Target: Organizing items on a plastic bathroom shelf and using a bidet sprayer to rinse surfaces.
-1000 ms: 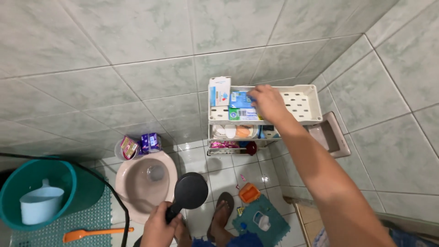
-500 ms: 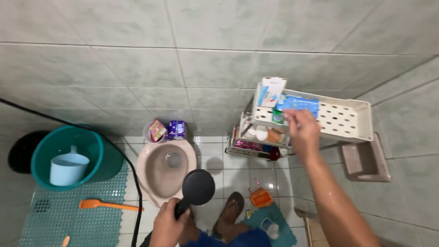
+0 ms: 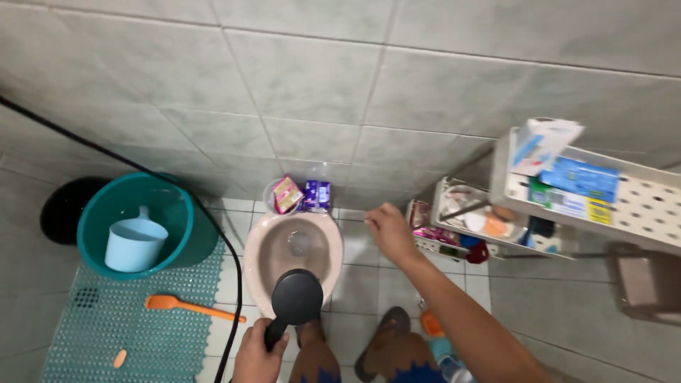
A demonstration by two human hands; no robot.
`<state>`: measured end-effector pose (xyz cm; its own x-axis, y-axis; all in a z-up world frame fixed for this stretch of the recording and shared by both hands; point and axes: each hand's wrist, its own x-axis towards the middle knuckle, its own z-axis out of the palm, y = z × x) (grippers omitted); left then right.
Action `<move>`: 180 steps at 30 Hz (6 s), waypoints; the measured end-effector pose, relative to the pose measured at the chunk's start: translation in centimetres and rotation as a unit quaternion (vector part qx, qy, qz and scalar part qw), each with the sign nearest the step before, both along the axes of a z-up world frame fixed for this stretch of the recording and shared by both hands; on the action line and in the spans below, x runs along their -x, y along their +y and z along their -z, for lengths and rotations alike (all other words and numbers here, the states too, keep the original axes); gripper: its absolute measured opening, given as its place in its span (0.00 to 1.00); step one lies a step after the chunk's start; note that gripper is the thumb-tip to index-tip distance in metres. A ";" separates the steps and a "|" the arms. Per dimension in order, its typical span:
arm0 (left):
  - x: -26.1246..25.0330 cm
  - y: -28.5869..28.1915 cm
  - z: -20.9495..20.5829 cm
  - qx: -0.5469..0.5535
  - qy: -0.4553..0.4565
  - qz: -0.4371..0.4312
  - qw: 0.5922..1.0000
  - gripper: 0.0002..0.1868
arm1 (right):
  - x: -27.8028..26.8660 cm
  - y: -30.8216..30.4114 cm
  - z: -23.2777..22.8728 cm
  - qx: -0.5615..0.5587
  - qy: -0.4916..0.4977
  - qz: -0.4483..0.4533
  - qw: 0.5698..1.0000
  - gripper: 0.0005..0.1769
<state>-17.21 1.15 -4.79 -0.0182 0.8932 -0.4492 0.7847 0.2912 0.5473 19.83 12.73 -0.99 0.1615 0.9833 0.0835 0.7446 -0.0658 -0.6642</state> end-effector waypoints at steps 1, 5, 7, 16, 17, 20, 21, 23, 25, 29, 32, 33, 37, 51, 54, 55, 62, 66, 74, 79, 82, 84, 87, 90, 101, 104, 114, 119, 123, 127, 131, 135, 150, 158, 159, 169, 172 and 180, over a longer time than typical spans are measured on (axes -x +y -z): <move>0.4 0.2 0.6 0.000 -0.001 -0.004 1.000 0.26 | 0.9 0.8 1.2 0.000 -0.001 -0.004 1.000 0.06; 2.2 -0.1 5.5 -0.038 -0.009 -0.032 0.999 0.26 | 3.3 4.1 8.1 -0.019 -0.032 0.010 0.999 0.06; 2.9 0.0 8.1 -0.065 -0.012 -0.039 0.997 0.27 | 3.8 6.2 12.3 -0.031 -0.032 0.001 0.999 0.06; 5.5 -0.5 18.5 -0.048 -0.045 -0.066 0.996 0.29 | 7.3 11.7 25.8 -0.007 -0.047 0.055 0.997 0.07; 6.2 -0.6 20.5 -0.056 -0.059 -0.052 0.995 0.28 | 7.9 12.3 25.8 0.031 -0.034 0.081 0.996 0.08; 6.5 -1.1 23.2 -0.071 -0.085 -0.050 0.993 0.27 | 9.6 14.1 25.2 0.109 -0.027 0.136 0.984 0.12; 6.3 -1.1 23.4 -0.080 -0.096 -0.058 0.990 0.26 | 10.1 14.8 24.8 0.147 -0.032 0.171 0.974 0.17; 5.8 -0.8 22.9 -0.064 -0.095 -0.073 0.991 0.28 | 10.7 15.8 24.5 0.194 -0.038 0.183 0.963 0.18; 5.6 -0.9 22.8 -0.045 -0.095 -0.086 0.991 0.29 | 10.2 16.3 27.5 0.242 -0.047 0.198 0.949 0.19; 6.4 -0.8 24.9 -0.069 -0.084 -0.055 0.993 0.32 | 8.8 17.1 33.6 0.171 -0.047 0.181 0.967 0.18; 5.7 -0.9 23.3 -0.122 -0.091 -0.067 0.986 0.29 | 7.9 16.4 33.5 0.148 -0.027 0.177 0.973 0.18; 5.3 -0.9 21.9 -0.120 -0.093 -0.093 0.984 0.25 | 7.3 15.9 33.3 0.128 -0.040 0.154 0.979 0.17; 5.1 -0.3 21.7 -0.158 -0.102 -0.069 0.980 0.28 | 4.4 14.0 26.4 0.202 -0.001 0.147 0.968 0.17; -0.3 1.7 12.8 -0.089 -0.088 0.137 0.983 0.27 | -7.8 -7.7 -11.2 0.191 -0.051 0.040 0.979 0.13; -2.6 2.8 9.4 -0.066 -0.121 0.169 0.976 0.26 | -10.6 -13.6 -17.4 0.142 -0.048 0.059 0.987 0.11; -3.6 3.0 8.8 -0.064 -0.123 0.183 0.973 0.26 | -12.0 -15.4 -19.1 0.143 -0.047 0.074 0.986 0.11; -13.0 2.8 -1.1 -0.082 -0.099 0.210 0.969 0.27 | -21.4 -23.3 -30.5 -0.061 -0.096 0.197 0.974 0.07; -15.7 2.2 -2.5 -0.121 -0.103 0.214 0.964 0.28 | -26.9 -24.1 -33.7 -0.106 -0.132 0.257 0.951 0.05; -17.4 1.2 -2.6 -0.075 -0.105 0.194 0.972 0.27 | -36.2 -19.9 -28.6 -0.119 -0.181 0.244 0.945 0.07; -17.9 1.3 -5.4 -0.064 -0.089 0.197 0.974 0.25 | -37.6 -19.2 -26.5 -0.032 -0.198 0.237 0.951 0.10; -17.4 1.2 -5.5 -0.068 -0.096 0.191 0.975 0.25 | -37.1 -19.2 -26.2 0.009 -0.206 0.290 0.935 0.10; -16.7 1.2 -4.9 -0.061 -0.089 0.198 0.974 0.24 | -36.2 -19.1 -26.1 0.003 -0.207 0.320 0.924 0.12; -16.4 0.8 -6.0 -0.073 -0.071 0.180 0.978 0.26 | -36.0 -19.5 -24.1 -0.102 -0.259 0.302 0.912 0.20; -16.4 0.8 -8.3 -0.042 -0.082 0.161 0.983 0.24 | -32.6 -18.2 -26.8 -0.040 -0.263 0.261 0.928 0.33; -11.2 -0.4 -6.7 -0.032 -0.063 0.089 0.994 0.25 | -28.8 -15.3 -23.6 -0.118 -0.411 0.267 0.864 0.38; -8.8 -0.9 -5.4 -0.014 -0.018 0.068 0.997 0.26 | -24.5 -13.1 -22.5 -0.240 -0.335 0.202 0.889 0.26; -0.6 -2.1 0.2 -0.009 -0.011 -0.002 1.000 0.26 | -4.7 -2.0 -13.9 -0.327 -0.176 -0.074 0.926 0.16; 1.9 -2.5 2.0 -0.045 -0.021 -0.038 0.998 0.26 | 1.9 2.6 -6.3 -0.275 -0.107 -0.114 0.949 0.16; 1.9 -2.0 2.2 -0.004 -0.008 -0.091 0.996 0.25 | 6.2 5.7 0.2 -0.175 -0.041 -0.102 0.978 0.14; 3.0 -2.5 6.7 -0.052 -0.049 -0.109 0.992 0.25 | 8.4 9.6 13.2 -0.107 -0.015 -0.066 0.992 0.13; 4.1 -2.2 11.4 -0.081 -0.071 -0.099 0.989 0.28 | 10.6 13.5 25.5 0.043 0.065 0.009 0.997 0.14; 4.7 -2.2 15.9 -0.131 -0.095 -0.099 0.982 0.30 | 12.8 16.1 34.2 0.178 0.171 0.061 0.967 0.31; 5.1 -1.3 21.1 -0.070 -0.104 -0.122 0.985 0.31 | 15.5 17.0 29.2 0.223 0.333 0.209 0.892 0.11; 3.5 0.2 20.6 0.004 -0.099 -0.103 0.990 0.31 | 6.8 10.9 27.7 0.195 0.296 0.177 0.918 0.14; 3.4 0.1 21.0 0.001 -0.103 -0.100 0.990 0.31 | 5.9 10.3 28.1 0.218 0.295 0.204 0.908 0.13; 3.6 -0.1 24.7 -0.043 -0.140 -0.081 0.986 0.31 | 6.0 12.1 37.8 0.267 0.313 0.238 0.880 0.12; 2.8 0.3 22.6 -0.035 -0.081 -0.090 0.992 0.32 | 6.6 12.6 39.7 0.262 0.348 0.243 0.867 0.10; 3.0 0.3 22.9 0.013 -0.106 -0.112 0.988 0.29 | 4.5 13.3 43.6 0.367 0.509 0.167 0.760 0.17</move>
<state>-20.24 1.49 -27.65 -0.1169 0.8653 -0.4874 0.5680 0.4608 0.6819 15.32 26.08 -44.59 0.0254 0.5944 -0.8038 -0.2713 -0.7698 -0.5778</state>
